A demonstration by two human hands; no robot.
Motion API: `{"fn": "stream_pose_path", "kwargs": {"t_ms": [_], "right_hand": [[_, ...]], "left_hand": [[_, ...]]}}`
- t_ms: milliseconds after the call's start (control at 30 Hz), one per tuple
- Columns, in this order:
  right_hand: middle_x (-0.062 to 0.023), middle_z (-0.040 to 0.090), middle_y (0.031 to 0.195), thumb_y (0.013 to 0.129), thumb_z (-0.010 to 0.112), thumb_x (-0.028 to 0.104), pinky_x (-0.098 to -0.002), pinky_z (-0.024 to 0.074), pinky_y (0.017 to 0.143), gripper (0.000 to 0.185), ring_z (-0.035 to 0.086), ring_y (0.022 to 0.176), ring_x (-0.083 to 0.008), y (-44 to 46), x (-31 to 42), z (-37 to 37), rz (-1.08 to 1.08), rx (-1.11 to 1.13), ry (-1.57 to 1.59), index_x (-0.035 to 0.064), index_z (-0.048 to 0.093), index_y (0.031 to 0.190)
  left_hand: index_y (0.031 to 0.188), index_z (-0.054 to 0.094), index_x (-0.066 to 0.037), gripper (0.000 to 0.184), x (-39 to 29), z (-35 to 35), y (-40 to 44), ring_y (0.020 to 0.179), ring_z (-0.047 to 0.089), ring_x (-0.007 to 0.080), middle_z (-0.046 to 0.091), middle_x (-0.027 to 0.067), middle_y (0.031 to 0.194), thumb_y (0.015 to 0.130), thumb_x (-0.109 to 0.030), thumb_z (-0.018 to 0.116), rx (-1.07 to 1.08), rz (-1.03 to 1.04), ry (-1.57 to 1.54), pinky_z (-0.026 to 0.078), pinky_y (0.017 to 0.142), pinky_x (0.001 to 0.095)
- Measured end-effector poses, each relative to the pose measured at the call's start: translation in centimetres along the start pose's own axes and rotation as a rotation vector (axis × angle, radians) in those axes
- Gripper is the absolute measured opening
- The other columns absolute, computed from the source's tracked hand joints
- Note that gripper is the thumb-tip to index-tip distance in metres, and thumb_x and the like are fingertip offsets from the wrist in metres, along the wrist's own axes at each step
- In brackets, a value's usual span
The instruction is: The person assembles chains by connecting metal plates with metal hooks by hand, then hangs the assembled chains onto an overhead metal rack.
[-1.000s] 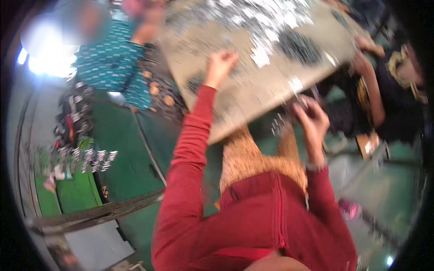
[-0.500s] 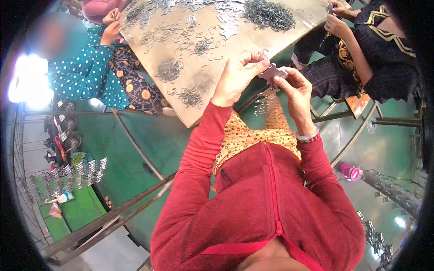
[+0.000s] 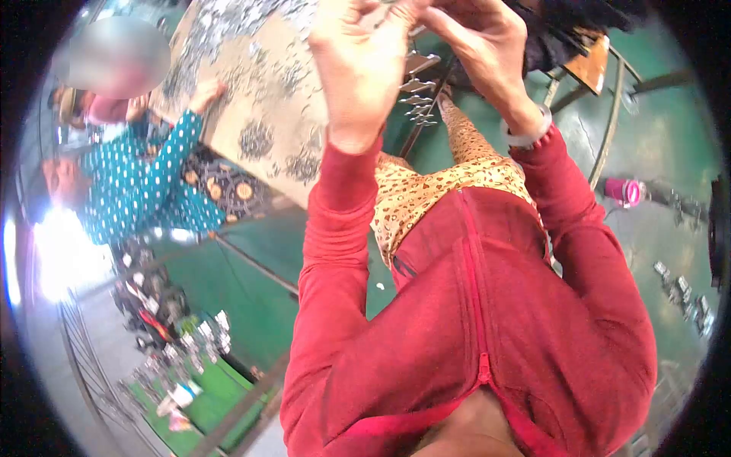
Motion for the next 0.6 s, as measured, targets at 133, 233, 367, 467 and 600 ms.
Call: {"fn": "stream_pose_path", "kwargs": {"t_ms": [133,233,367,467,600], "right_hand": [[-0.0086,0.065,0.093,0.083,0.06,0.0,-0.0209,0.0519,0.065,0.023,0.062,0.077,-0.0123,2.2,4.5,-0.6,-0.142,-0.025,-0.079,-0.0007,0.061,0.106],[-0.0084,0.066,0.081,0.077,0.065,-0.003,-0.0256,0.0529,0.066,0.012,0.064,0.073,-0.014,2.3,9.3,-0.7,-0.206,-0.053,0.063,-0.0027,0.065,0.089],[-0.0083,0.066,0.075,0.074,0.068,-0.003,-0.0211,0.0515,0.06,0.013,0.065,0.067,-0.0131,2.9,14.5,-2.9,-0.358,-0.166,-0.032,-0.0028,0.066,0.087],[-0.0127,0.066,0.07,0.073,0.066,-0.006,-0.0261,0.0527,0.055,0.01,0.063,0.057,-0.0144,3.1,18.7,-4.5,-0.382,-0.179,-0.047,-0.006,0.065,0.083],[-0.0124,0.066,0.078,0.078,0.061,-0.003,-0.0254,0.0531,0.064,0.011,0.065,0.07,-0.0162,1.7,23.8,-6.9,-0.469,-0.27,-0.345,-0.0047,0.064,0.088]], "left_hand": [[0.099,0.06,0.001,0.017,-3.1,1.5,3.0,0.077,0.059,0.0123,0.062,0.0074,0.092,0.082,-0.002,0.061,0.102,0.13,0.171,0.049,0.071,0.0241],[0.109,0.06,0.002,0.024,-7.7,3.4,3.7,0.088,0.06,0.0174,0.061,0.0108,0.105,0.086,-0.003,0.054,0.171,0.554,0.485,0.047,0.084,0.0294],[0.111,0.057,0.004,0.029,-7.0,3.8,3.7,0.099,0.055,0.0181,0.058,0.0101,0.109,0.083,0.0,0.058,-0.017,0.26,-0.11,0.045,0.084,0.0303],[0.111,0.057,0.003,0.028,1.2,3.0,3.1,0.095,0.054,0.0146,0.059,0.0078,0.105,0.083,-0.002,0.059,0.021,-0.046,-0.051,0.044,0.082,0.0274],[0.11,0.059,0.0,0.028,13.8,3.5,-1.5,0.087,0.053,0.0094,0.06,0.0033,0.098,0.083,-0.007,0.06,0.556,-0.454,-0.187,0.043,0.076,0.0214]]}}
Point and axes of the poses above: each hand's wrist, its own y-axis towards the middle knuckle, its own z-axis out of the palm, x = y × z, the point moved 3 cm from there along y, towards the middle knuckle
